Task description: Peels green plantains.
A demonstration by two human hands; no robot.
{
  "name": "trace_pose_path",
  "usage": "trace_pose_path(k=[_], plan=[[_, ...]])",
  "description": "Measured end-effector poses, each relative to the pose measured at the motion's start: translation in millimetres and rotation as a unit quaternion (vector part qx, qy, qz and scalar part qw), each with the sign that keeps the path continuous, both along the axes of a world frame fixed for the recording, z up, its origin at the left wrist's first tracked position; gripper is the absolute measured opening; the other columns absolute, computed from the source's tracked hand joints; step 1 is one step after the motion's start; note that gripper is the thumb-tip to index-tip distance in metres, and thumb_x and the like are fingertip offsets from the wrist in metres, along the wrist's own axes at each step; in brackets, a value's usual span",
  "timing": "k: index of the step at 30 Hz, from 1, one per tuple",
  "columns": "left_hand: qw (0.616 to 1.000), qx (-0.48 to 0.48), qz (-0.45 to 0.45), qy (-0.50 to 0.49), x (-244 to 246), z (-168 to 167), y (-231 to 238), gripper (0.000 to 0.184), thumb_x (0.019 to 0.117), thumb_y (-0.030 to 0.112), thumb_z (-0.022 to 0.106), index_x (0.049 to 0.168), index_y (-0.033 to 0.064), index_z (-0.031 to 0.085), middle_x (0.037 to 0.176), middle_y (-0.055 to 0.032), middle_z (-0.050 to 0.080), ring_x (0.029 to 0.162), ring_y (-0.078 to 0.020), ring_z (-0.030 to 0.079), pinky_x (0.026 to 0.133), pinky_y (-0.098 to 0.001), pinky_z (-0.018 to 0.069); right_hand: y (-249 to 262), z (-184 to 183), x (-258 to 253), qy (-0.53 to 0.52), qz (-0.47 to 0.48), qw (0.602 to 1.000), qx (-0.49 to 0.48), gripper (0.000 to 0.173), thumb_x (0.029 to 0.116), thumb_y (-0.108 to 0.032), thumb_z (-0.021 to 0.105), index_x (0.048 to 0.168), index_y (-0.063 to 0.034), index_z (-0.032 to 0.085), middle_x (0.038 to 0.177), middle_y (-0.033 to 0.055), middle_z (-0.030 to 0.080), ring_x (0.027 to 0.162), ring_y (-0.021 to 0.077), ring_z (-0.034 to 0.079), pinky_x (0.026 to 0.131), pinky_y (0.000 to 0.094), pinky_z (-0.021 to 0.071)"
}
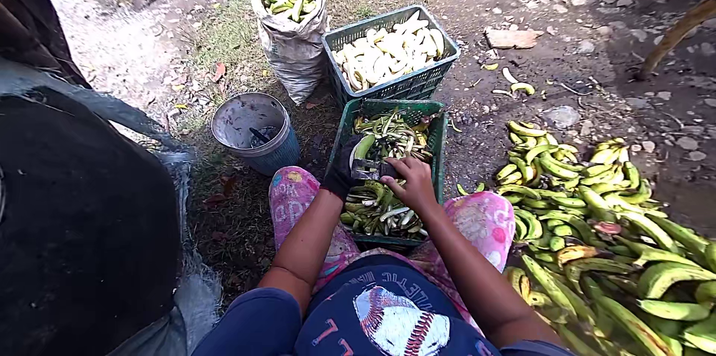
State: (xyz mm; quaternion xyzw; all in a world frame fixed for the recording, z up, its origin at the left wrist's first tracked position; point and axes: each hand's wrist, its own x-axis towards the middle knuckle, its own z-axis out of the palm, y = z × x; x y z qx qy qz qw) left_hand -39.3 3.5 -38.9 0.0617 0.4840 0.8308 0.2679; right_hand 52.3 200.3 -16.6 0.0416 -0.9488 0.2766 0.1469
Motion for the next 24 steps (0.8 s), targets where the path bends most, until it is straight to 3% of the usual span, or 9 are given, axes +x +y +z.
trace_pose_path(k=[2,5,10,11,14,17,19,21,24], plan=[[0.998,-0.049,0.025,-0.013,2,-2,-4,0.035,0.1064,0.043,0.045,0.120,0.0168,0.064,0.097,-0.0016,0.067,0.080,-0.0106,0.064,0.071,-0.0309,0.0568,-5,-7,10,0.050,0.005,0.998,0.039,0.062,0.0940,-0.070,0.053,0.129,-0.0234,0.072,0.105,0.0136,0.069,0.099,0.0322,0.065,0.091,0.0570,0.0473],[0.978,-0.184,0.036,0.096,22,18,1,0.033,0.1056,0.033,0.050,0.134,0.0175,0.059,0.116,-0.0029,0.066,0.099,-0.0116,0.063,0.084,-0.0360,0.0557,-1,6,-3,0.022,-0.041,0.999,0.023,0.058,0.0954,-0.065,0.055,0.130,-0.0214,0.072,0.106,0.0167,0.069,0.100,0.0361,0.065,0.091,0.0596,0.0476],[0.986,-0.077,0.014,0.147,29,19,9,0.039,0.1097,0.031,0.039,0.145,0.0181,0.052,0.132,-0.0034,0.062,0.113,-0.0114,0.062,0.097,-0.0370,0.0535,17,31,-47,-0.133,-0.178,0.957,-0.184,0.054,0.1049,-0.056,0.048,0.142,-0.0200,0.062,0.131,0.0211,0.064,0.125,0.0407,0.058,0.103,0.0681,0.0395],[0.987,-0.070,0.009,0.142,28,14,6,0.037,0.1090,0.030,0.041,0.141,0.0181,0.055,0.126,-0.0025,0.064,0.106,-0.0101,0.063,0.093,-0.0347,0.0549,20,32,-49,-0.136,-0.177,0.953,-0.206,0.054,0.1057,-0.055,0.046,0.143,-0.0190,0.062,0.134,0.0200,0.063,0.127,0.0393,0.057,0.105,0.0680,0.0397],[0.998,-0.045,0.033,0.031,25,10,-5,0.028,0.1072,0.039,0.044,0.116,0.0194,0.062,0.087,0.0019,0.062,0.068,-0.0061,0.059,0.059,-0.0238,0.0532,18,22,-28,-0.107,-0.045,0.980,-0.160,0.057,0.1049,-0.057,0.044,0.140,-0.0171,0.063,0.128,0.0158,0.066,0.120,0.0344,0.062,0.101,0.0639,0.0459],[0.953,-0.269,0.050,0.133,30,21,-20,0.034,0.1052,0.019,0.051,0.137,0.0081,0.056,0.118,-0.0090,0.067,0.098,-0.0154,0.065,0.085,-0.0372,0.0546,14,1,-7,-0.054,0.115,0.991,-0.032,0.064,0.0967,-0.068,0.050,0.133,-0.0195,0.069,0.108,0.0122,0.069,0.102,0.0307,0.065,0.092,0.0579,0.0485],[0.963,-0.251,0.069,0.076,30,19,-10,0.033,0.1076,0.034,0.045,0.131,0.0146,0.059,0.107,-0.0029,0.065,0.087,-0.0097,0.062,0.077,-0.0310,0.0542,15,-4,-5,-0.041,0.117,0.992,0.012,0.065,0.0957,-0.070,0.050,0.131,-0.0193,0.071,0.107,0.0137,0.069,0.102,0.0330,0.065,0.093,0.0585,0.0476],[0.971,-0.216,0.039,0.089,31,17,-1,0.035,0.1069,0.030,0.047,0.136,0.0149,0.058,0.119,-0.0060,0.066,0.099,-0.0132,0.064,0.086,-0.0361,0.0550,16,-1,-14,-0.035,0.046,0.998,0.022,0.061,0.0971,-0.065,0.052,0.133,-0.0194,0.070,0.109,0.0176,0.068,0.103,0.0373,0.064,0.094,0.0613,0.0464],[0.989,-0.121,0.042,0.078,38,21,17,0.035,0.1099,0.033,0.039,0.136,0.0158,0.056,0.114,-0.0032,0.064,0.093,-0.0101,0.062,0.083,-0.0329,0.0546,22,8,-39,-0.071,-0.094,0.990,-0.073,0.053,0.1024,-0.054,0.051,0.139,-0.0180,0.065,0.121,0.0232,0.066,0.114,0.0423,0.061,0.098,0.0658,0.0427]])
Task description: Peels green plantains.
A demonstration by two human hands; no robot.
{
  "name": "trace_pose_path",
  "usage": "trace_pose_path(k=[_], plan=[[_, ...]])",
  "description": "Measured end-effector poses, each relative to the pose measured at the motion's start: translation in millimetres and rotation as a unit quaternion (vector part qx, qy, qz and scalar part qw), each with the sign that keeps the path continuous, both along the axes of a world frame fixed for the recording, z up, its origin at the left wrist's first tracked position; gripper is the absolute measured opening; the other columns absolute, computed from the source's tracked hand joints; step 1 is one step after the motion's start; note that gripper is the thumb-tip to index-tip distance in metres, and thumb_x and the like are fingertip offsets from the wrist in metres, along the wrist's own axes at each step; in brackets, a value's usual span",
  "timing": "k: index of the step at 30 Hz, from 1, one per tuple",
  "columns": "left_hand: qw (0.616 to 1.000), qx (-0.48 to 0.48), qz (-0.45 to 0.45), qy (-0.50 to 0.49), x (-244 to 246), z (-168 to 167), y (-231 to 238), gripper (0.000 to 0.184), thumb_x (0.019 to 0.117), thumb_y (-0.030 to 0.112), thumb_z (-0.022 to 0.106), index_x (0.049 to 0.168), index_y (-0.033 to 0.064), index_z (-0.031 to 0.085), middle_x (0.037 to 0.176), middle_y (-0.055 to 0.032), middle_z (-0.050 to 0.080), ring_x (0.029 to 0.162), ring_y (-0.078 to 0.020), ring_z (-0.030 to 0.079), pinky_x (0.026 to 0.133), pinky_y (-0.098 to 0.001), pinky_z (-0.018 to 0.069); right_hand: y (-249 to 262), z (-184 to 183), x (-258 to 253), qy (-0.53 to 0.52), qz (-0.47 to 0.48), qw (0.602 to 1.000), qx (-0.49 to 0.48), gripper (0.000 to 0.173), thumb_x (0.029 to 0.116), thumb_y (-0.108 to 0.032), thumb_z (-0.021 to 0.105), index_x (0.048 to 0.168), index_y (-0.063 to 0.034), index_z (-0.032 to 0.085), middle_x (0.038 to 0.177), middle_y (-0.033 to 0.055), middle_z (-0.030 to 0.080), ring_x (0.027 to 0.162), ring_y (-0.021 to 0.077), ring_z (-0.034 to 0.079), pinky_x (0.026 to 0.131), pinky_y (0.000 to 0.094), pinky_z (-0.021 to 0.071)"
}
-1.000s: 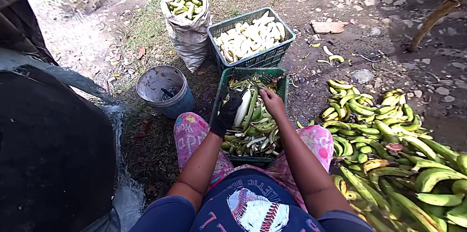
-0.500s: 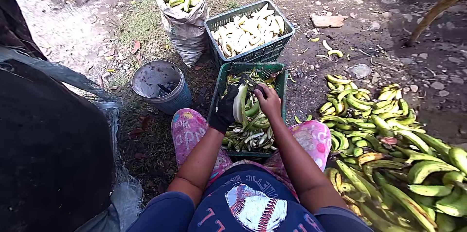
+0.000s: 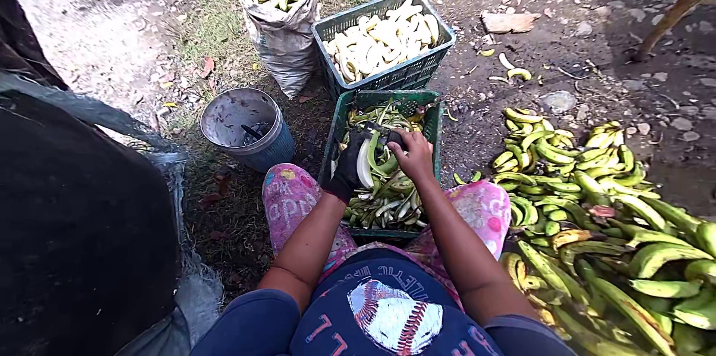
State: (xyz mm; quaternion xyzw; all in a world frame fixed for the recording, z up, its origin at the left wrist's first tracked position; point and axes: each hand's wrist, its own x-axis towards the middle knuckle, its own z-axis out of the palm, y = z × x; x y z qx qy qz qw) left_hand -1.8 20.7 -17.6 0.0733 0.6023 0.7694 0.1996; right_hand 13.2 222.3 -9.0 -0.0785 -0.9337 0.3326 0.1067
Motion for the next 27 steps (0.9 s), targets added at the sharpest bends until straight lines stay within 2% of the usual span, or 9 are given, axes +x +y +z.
trace_pose_path(k=[2,4,8,10,13,19,21,24,27], plan=[[1.000,-0.010,-0.022,0.018,0,-1,-4,0.040,0.1104,0.030,0.037,0.145,0.0166,0.052,0.129,-0.0050,0.063,0.106,-0.0115,0.063,0.093,-0.0358,0.0541,11,4,-16,-0.044,-0.069,0.982,-0.168,0.050,0.1095,-0.045,0.043,0.143,-0.0123,0.061,0.136,0.0228,0.061,0.129,0.0377,0.056,0.108,0.0622,0.0403],[1.000,-0.023,-0.012,0.003,-8,-12,-11,0.037,0.1105,0.034,0.036,0.140,0.0190,0.054,0.116,-0.0011,0.066,0.091,-0.0074,0.063,0.082,-0.0304,0.0559,24,5,-22,-0.047,-0.086,0.945,-0.312,0.052,0.1118,-0.040,0.037,0.141,-0.0033,0.058,0.137,0.0200,0.061,0.125,0.0273,0.058,0.107,0.0498,0.0442],[0.994,-0.022,-0.026,-0.107,-24,-34,-34,0.045,0.1071,0.052,0.037,0.129,0.0204,0.060,0.103,-0.0010,0.066,0.084,-0.0108,0.064,0.075,-0.0332,0.0570,60,7,-9,-0.114,-0.093,0.922,-0.357,0.054,0.1111,-0.044,0.039,0.142,-0.0047,0.057,0.134,0.0187,0.062,0.120,0.0263,0.061,0.103,0.0497,0.0481],[0.985,-0.137,-0.049,-0.088,-28,-37,-42,0.042,0.1087,0.043,0.040,0.134,0.0150,0.058,0.114,-0.0061,0.066,0.096,-0.0143,0.065,0.084,-0.0368,0.0564,82,9,4,-0.114,-0.121,0.923,-0.347,0.054,0.1113,-0.045,0.037,0.138,-0.0041,0.058,0.115,0.0144,0.064,0.095,0.0202,0.060,0.087,0.0430,0.0497],[0.909,-0.364,-0.194,0.061,-41,-47,-52,0.039,0.1066,0.024,0.051,0.135,-0.0005,0.060,0.133,-0.0212,0.062,0.122,-0.0274,0.060,0.107,-0.0461,0.0461,119,5,26,-0.106,-0.191,0.902,-0.373,0.055,0.1103,-0.048,0.038,0.138,-0.0052,0.058,0.111,0.0116,0.064,0.089,0.0166,0.059,0.083,0.0378,0.0500],[0.734,-0.527,-0.398,0.159,-99,-39,-10,0.045,0.1089,0.035,0.044,0.125,-0.0014,0.066,0.124,-0.0255,0.065,0.121,-0.0395,0.060,0.105,-0.0595,0.0423,159,-40,45,0.030,-0.338,0.774,-0.534,0.052,0.1070,-0.057,0.040,0.132,-0.0165,0.062,0.095,0.0018,0.063,0.070,0.0116,0.060,0.063,0.0295,0.0523],[0.759,-0.512,-0.360,0.178,-139,-32,11,0.046,0.1090,0.036,0.044,0.122,-0.0005,0.068,0.119,-0.0259,0.067,0.114,-0.0398,0.063,0.101,-0.0609,0.0458,157,-38,42,0.039,-0.355,0.748,-0.560,0.051,0.1077,-0.056,0.040,0.128,-0.0158,0.064,0.089,0.0029,0.062,0.066,0.0123,0.058,0.060,0.0279,0.0509],[0.898,-0.403,-0.143,0.103,-181,36,62,0.048,0.1106,0.035,0.039,0.129,-0.0039,0.060,0.121,-0.0249,0.064,0.109,-0.0326,0.063,0.098,-0.0514,0.0495,157,-42,36,0.004,-0.344,0.777,-0.527,0.049,0.1098,-0.049,0.041,0.134,-0.0105,0.061,0.096,0.0062,0.063,0.073,0.0131,0.060,0.067,0.0288,0.0511],[0.992,-0.046,0.117,-0.031,-206,87,111,0.045,0.1092,0.040,0.037,0.139,0.0081,0.046,0.112,-0.0102,0.064,0.091,-0.0166,0.065,0.078,-0.0336,0.0551,157,-44,36,-0.022,-0.316,0.811,-0.492,0.048,0.1105,-0.044,0.042,0.135,-0.0071,0.061,0.100,0.0082,0.065,0.080,0.0150,0.061,0.073,0.0327,0.0521]])
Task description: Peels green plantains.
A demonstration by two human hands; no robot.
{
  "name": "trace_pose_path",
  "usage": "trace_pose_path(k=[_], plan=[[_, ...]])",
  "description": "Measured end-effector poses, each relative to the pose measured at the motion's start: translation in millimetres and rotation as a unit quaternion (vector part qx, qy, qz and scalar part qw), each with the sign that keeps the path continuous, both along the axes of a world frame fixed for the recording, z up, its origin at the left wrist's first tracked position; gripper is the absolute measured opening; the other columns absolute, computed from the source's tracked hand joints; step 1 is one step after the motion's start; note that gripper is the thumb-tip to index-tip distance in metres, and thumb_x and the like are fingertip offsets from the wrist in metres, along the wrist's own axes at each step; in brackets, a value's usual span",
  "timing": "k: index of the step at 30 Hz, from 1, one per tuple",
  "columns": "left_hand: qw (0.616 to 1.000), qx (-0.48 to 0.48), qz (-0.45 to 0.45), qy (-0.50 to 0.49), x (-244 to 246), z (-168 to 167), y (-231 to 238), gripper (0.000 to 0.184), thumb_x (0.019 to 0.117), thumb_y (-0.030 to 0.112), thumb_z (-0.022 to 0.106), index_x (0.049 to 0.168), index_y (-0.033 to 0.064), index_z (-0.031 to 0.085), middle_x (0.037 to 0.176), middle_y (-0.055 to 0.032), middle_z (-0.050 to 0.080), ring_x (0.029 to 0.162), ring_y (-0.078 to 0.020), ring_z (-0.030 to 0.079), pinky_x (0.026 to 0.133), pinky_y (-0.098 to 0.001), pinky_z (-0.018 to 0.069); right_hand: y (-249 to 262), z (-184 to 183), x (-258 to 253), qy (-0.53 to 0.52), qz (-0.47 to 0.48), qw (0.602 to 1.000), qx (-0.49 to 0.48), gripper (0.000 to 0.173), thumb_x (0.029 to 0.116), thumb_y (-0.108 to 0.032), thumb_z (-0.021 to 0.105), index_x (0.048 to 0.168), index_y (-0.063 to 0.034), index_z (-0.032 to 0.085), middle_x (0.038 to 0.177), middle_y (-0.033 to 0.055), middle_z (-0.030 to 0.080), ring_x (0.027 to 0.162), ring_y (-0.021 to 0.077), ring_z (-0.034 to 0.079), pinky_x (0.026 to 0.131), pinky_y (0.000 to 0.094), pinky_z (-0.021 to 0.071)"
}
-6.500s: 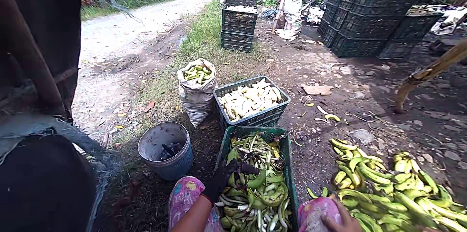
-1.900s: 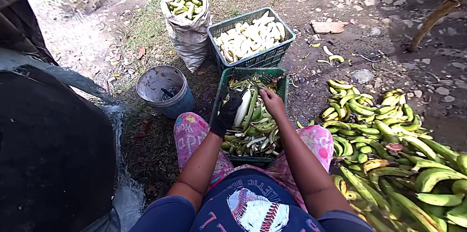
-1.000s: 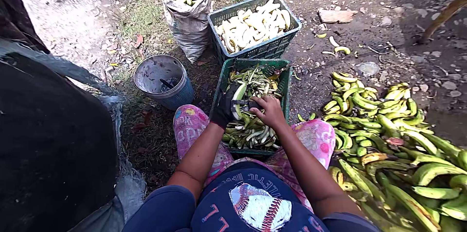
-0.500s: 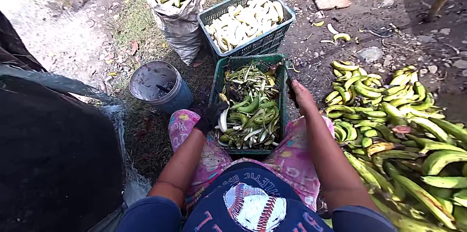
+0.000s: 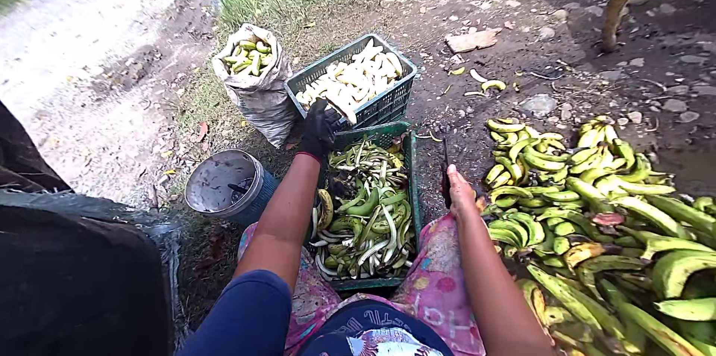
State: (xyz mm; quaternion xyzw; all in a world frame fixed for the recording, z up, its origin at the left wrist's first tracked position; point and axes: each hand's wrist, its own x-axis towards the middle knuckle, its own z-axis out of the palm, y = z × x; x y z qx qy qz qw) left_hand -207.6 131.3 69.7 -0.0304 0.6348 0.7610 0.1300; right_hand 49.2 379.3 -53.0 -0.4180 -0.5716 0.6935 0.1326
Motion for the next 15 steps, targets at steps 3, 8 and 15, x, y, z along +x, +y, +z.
trace_pose_path(k=[3,8,15], plan=[[0.978,0.192,0.078,0.012,4,-7,23,0.039,0.1100,0.042,0.031,0.135,0.0146,0.041,0.116,-0.0069,0.062,0.096,-0.0159,0.064,0.080,-0.0341,0.0544,0,1,0,-0.003,0.017,1.000,0.018,0.047,0.1107,-0.042,0.042,0.133,-0.0056,0.061,0.100,0.0076,0.062,0.080,0.0140,0.059,0.074,0.0321,0.0510],[0.895,-0.338,-0.285,0.057,69,-130,6,0.050,0.1093,0.042,0.039,0.133,0.0017,0.055,0.107,-0.0171,0.065,0.087,-0.0249,0.064,0.078,-0.0433,0.0551,2,-4,-5,-0.018,0.057,0.997,0.048,0.049,0.1104,-0.041,0.044,0.137,-0.0035,0.060,0.118,0.0152,0.066,0.096,0.0202,0.063,0.087,0.0398,0.0518],[0.648,-0.688,-0.316,0.084,155,-197,21,0.070,0.0819,0.061,0.066,0.132,0.0125,0.063,0.134,-0.0216,0.060,0.125,-0.0427,0.057,0.096,-0.0668,0.0482,2,-2,-8,-0.026,0.065,0.996,0.063,0.046,0.1103,-0.040,0.045,0.134,-0.0049,0.062,0.118,0.0142,0.066,0.097,0.0192,0.062,0.087,0.0393,0.0511]])
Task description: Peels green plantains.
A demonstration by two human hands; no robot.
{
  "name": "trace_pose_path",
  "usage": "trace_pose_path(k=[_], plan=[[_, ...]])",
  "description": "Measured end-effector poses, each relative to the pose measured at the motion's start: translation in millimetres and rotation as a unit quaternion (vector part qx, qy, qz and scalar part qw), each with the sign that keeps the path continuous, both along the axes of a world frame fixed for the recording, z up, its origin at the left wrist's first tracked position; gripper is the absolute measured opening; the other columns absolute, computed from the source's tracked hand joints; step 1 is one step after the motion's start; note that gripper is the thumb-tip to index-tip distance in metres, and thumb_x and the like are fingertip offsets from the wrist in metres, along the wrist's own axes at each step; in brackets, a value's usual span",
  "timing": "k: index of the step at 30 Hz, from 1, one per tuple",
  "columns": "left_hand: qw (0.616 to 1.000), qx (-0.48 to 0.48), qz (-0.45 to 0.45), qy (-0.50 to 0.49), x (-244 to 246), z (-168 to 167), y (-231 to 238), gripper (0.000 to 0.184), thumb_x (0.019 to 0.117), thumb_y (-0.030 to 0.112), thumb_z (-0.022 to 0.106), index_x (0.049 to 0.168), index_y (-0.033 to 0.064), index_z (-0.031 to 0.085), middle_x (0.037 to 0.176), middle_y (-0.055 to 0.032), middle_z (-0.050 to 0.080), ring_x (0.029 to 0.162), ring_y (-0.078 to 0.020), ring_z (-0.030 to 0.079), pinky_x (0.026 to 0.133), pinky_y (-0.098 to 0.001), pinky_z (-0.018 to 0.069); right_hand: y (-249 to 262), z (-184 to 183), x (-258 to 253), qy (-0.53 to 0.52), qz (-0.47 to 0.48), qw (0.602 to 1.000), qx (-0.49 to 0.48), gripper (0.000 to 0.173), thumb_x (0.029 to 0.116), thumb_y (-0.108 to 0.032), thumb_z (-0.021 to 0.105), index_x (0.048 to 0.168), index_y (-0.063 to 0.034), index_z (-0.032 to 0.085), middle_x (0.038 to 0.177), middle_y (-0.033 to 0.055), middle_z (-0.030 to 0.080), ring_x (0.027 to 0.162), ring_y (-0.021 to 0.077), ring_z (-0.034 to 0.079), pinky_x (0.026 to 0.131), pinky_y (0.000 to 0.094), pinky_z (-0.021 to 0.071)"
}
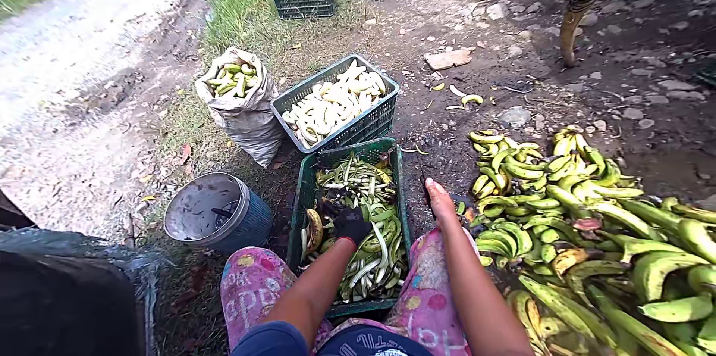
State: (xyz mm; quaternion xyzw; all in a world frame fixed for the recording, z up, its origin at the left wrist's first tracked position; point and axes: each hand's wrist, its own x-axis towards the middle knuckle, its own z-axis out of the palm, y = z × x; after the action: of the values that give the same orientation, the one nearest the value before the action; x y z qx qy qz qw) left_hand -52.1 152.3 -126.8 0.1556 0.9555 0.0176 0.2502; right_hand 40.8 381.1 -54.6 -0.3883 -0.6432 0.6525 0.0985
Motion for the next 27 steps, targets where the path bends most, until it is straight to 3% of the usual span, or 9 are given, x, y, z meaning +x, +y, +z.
trace_pose_path(k=[6,10,12,15,18,21,22,24,27], plan=[[0.997,0.065,0.041,-0.023,-7,-1,-21,0.070,0.0840,0.065,0.065,0.136,0.0184,0.061,0.140,-0.0178,0.058,0.128,-0.0395,0.056,0.099,-0.0646,0.0478,-2,-4,0,-0.012,0.002,1.000,0.014,0.047,0.1097,-0.042,0.046,0.134,-0.0052,0.063,0.115,0.0148,0.065,0.092,0.0197,0.061,0.083,0.0396,0.0509],[0.951,0.254,0.154,-0.091,-15,19,-55,0.084,0.0827,0.055,0.076,0.145,0.0049,0.049,0.153,-0.0255,0.042,0.135,-0.0402,0.049,0.108,-0.0579,0.0442,-4,-6,3,-0.005,0.011,1.000,0.029,0.048,0.1104,-0.041,0.044,0.135,-0.0034,0.061,0.113,0.0149,0.066,0.091,0.0199,0.062,0.084,0.0400,0.0519],[0.890,0.399,0.175,-0.135,-16,51,-80,0.074,0.0908,0.037,0.075,0.147,-0.0004,0.044,0.139,-0.0191,0.058,0.125,-0.0255,0.059,0.107,-0.0431,0.0487,-6,-5,4,-0.011,0.033,0.998,0.061,0.050,0.1103,-0.042,0.044,0.138,-0.0038,0.059,0.117,0.0161,0.065,0.096,0.0220,0.063,0.087,0.0422,0.0518],[0.753,0.594,0.186,-0.214,-19,94,-115,0.034,0.0995,0.020,0.062,0.126,0.0003,0.056,0.098,-0.0078,0.065,0.084,-0.0137,0.063,0.075,-0.0330,0.0555,-9,-4,7,-0.041,0.109,0.982,0.149,0.056,0.1074,-0.046,0.049,0.146,-0.0060,0.054,0.134,0.0237,0.063,0.119,0.0342,0.063,0.104,0.0551,0.0474],[0.613,0.737,0.145,-0.243,-17,135,-142,0.032,0.1036,0.024,0.055,0.131,0.0085,0.057,0.108,-0.0067,0.068,0.093,-0.0164,0.067,0.083,-0.0376,0.0581,-30,-1,12,-0.059,0.158,0.963,0.208,0.062,0.1018,-0.050,0.059,0.148,-0.0091,0.052,0.135,0.0228,0.063,0.126,0.0371,0.061,0.108,0.0613,0.0444],[0.488,0.822,0.098,-0.276,-18,128,-150,0.044,0.1052,0.050,0.045,0.138,0.0219,0.056,0.121,-0.0018,0.067,0.105,-0.0151,0.066,0.091,-0.0379,0.0565,-85,1,26,0.021,0.169,0.964,0.206,0.055,0.1038,-0.044,0.056,0.143,-0.0049,0.055,0.134,0.0194,0.064,0.123,0.0291,0.062,0.108,0.0518,0.0476],[0.486,0.824,0.124,-0.265,-19,121,-144,0.044,0.1034,0.054,0.047,0.132,0.0228,0.060,0.111,-0.0011,0.070,0.095,-0.0137,0.068,0.082,-0.0358,0.0588,-107,-1,32,0.046,0.184,0.961,0.202,0.055,0.1048,-0.042,0.053,0.144,-0.0027,0.054,0.134,0.0200,0.064,0.123,0.0279,0.062,0.107,0.0487,0.0481],[0.525,0.802,0.191,-0.212,-18,113,-127,0.033,0.1046,0.041,0.052,0.127,0.0178,0.059,0.103,-0.0047,0.068,0.086,-0.0165,0.067,0.074,-0.0383,0.0593,-140,-5,40,0.030,0.245,0.945,0.213,0.056,0.1066,-0.043,0.046,0.143,-0.0020,0.053,0.128,0.0203,0.066,0.117,0.0289,0.065,0.104,0.0494,0.0510],[0.676,0.694,0.237,-0.074,0,125,-111,0.036,0.1003,0.023,0.064,0.133,0.0126,0.054,0.103,-0.0069,0.066,0.082,-0.0154,0.064,0.071,-0.0365,0.0576,-154,14,32,-0.025,0.306,0.926,0.219,0.057,0.1089,-0.049,0.038,0.140,-0.0038,0.056,0.113,0.0202,0.069,0.103,0.0326,0.068,0.095,0.0543,0.0522]])
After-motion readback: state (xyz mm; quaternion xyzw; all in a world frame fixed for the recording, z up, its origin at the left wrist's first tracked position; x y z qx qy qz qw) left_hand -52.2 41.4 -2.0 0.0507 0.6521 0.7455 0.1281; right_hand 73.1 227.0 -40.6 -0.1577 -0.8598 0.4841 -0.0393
